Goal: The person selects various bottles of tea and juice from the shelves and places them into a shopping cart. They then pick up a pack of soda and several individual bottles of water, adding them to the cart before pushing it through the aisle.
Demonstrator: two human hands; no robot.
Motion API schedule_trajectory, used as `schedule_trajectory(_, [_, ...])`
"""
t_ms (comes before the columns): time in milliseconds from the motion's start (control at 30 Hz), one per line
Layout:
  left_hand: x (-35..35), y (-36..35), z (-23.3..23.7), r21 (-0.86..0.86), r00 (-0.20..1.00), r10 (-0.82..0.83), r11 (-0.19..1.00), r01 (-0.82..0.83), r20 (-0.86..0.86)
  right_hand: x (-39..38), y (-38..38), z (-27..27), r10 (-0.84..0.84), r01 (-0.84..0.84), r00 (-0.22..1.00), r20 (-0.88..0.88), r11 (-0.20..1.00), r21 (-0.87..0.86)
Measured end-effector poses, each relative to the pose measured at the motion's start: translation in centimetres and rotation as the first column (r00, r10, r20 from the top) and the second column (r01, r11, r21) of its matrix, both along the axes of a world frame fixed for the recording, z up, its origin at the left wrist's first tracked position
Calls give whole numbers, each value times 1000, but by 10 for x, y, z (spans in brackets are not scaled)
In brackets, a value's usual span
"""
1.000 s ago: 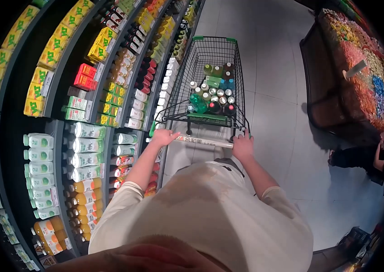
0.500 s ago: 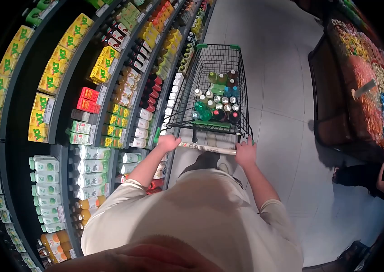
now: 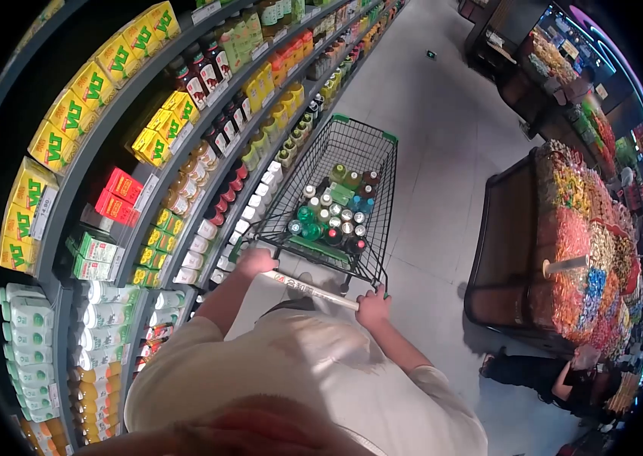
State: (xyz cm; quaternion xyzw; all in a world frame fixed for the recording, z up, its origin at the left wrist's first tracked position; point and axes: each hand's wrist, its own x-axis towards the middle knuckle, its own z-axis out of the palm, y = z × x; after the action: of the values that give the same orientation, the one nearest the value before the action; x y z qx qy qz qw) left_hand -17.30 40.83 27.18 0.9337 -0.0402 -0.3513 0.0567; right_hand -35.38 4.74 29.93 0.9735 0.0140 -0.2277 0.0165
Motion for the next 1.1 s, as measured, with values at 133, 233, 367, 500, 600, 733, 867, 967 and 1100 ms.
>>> schedule_trajectory(133, [30,-2,3,-94,995,36,995,-27,94,30,-3,-5,-7,7,998,-61,1000,-2])
schedule_trajectory(233, [41,-3,3,-162,958,110,984,-68,263,48,-2,-4,-49,46,998,40,997,66])
schedule_trajectory(367, [65,-8,-10,-309,910,234,943,-126,343,75,-4,0,-64,58,995,83,995,76])
schedule_trajectory(500, [90,-19,-6,-306,912,256,939,-156,321,101,-15,-7,-113,110,992,58,993,52])
schedule_trajectory(600, [108,-29,2,-287,912,249,945,-155,327,122,-22,-5,-88,86,994,67,996,34])
schedule_trajectory(733, [116,-56,0,-190,925,89,982,-18,370,146,-34,-4,-88,84,993,73,995,51])
schedule_trajectory(867, [90,-135,0,-288,925,-111,931,224,362,167,-49,-8,-78,71,993,91,995,73])
schedule_trajectory(967, [71,-207,7,-301,897,-215,890,343,387,187,-65,1,-44,10,986,160,978,208])
schedule_trajectory(1100, [77,-279,8,-197,928,-206,941,275,312,196,-124,-11,-13,-213,937,348,769,602])
